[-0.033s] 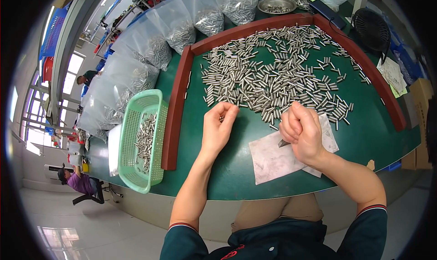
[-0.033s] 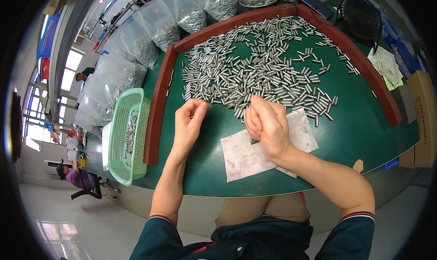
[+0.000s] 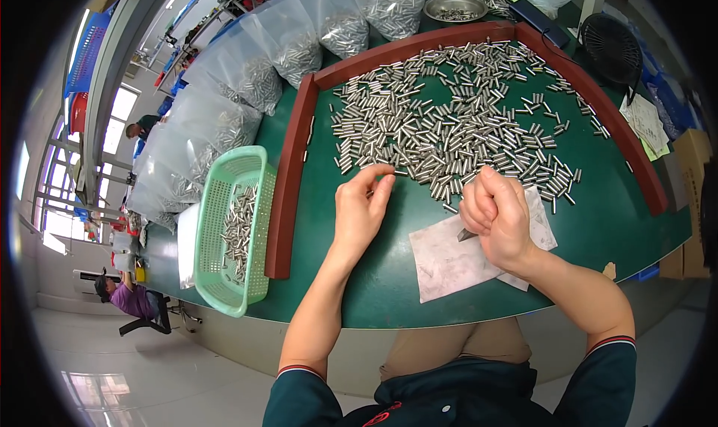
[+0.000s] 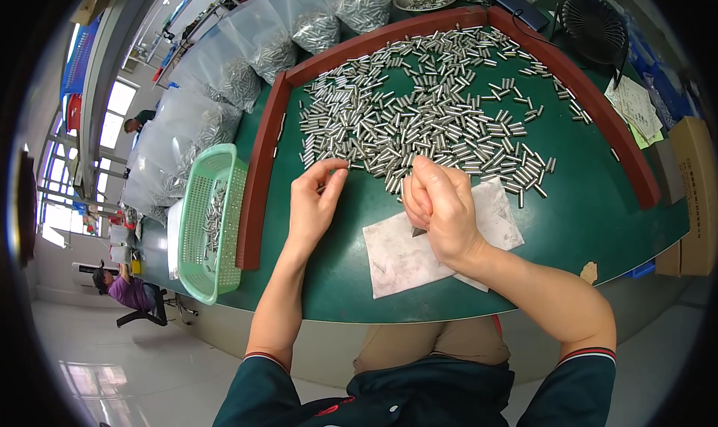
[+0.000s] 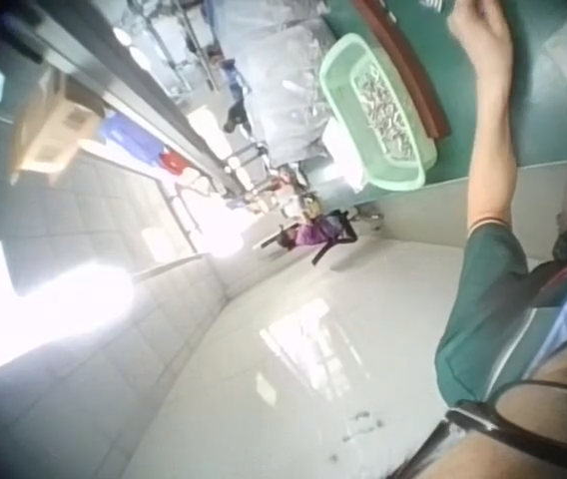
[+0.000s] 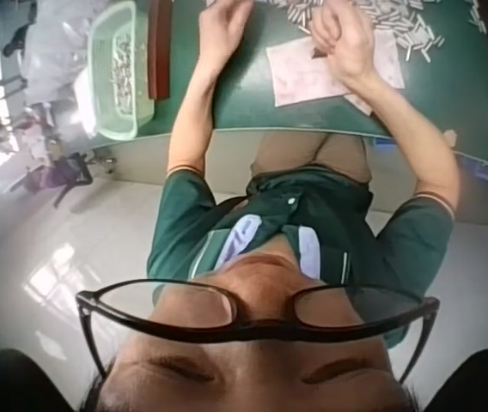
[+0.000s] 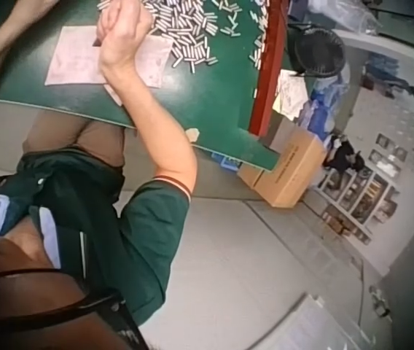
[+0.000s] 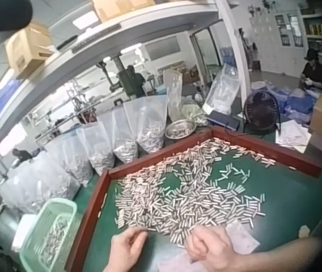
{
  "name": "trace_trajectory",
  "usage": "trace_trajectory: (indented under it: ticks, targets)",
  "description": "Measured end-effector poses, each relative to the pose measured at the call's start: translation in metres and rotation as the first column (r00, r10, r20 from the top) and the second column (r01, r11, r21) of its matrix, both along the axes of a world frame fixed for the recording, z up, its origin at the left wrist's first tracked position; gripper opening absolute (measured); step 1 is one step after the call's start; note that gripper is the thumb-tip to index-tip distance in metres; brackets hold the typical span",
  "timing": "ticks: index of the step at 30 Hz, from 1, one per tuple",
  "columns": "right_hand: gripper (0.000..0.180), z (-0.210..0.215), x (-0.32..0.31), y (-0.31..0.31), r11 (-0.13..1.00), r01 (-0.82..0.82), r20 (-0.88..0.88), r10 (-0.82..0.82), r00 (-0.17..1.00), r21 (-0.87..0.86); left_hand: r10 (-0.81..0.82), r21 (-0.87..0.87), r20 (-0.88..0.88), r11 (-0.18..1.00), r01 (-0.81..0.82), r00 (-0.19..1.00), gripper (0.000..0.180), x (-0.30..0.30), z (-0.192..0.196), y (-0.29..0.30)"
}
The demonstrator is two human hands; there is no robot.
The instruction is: Assembling small cylindrical metal components by hand at a factory workstation.
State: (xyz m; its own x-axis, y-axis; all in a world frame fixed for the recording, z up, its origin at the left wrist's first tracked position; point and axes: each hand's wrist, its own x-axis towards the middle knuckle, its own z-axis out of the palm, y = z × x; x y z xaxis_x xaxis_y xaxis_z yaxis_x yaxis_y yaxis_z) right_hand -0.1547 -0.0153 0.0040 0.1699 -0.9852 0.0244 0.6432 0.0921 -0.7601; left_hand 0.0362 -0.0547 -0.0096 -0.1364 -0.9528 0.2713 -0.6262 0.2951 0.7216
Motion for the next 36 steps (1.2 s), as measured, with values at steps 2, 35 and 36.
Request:
trace_trajectory:
  ticks: [2,35,36]
  targets:
    - [0.043,0.0,-0.001,0.0,1.0,-0.017,0.019,0.017,1.0,0.002,-0.013,-0.115,0.206,0.993,0.037,0.978,0.009,-0.003,-0.005,-0.003]
    - [0.043,-0.007,0.002,0.004,0.997,0.052,0.036,-0.05,0.998,-0.056,-0.362,0.147,0.18,0.929,0.339,0.915,0.011,-0.033,0.003,0.052]
    - [0.043,-0.007,0.002,0.004,0.997,0.054,0.045,-0.052,0.998,-0.062,-0.349,0.151,0.172,0.933,0.326,0.921,0.011,-0.033,0.003,0.052]
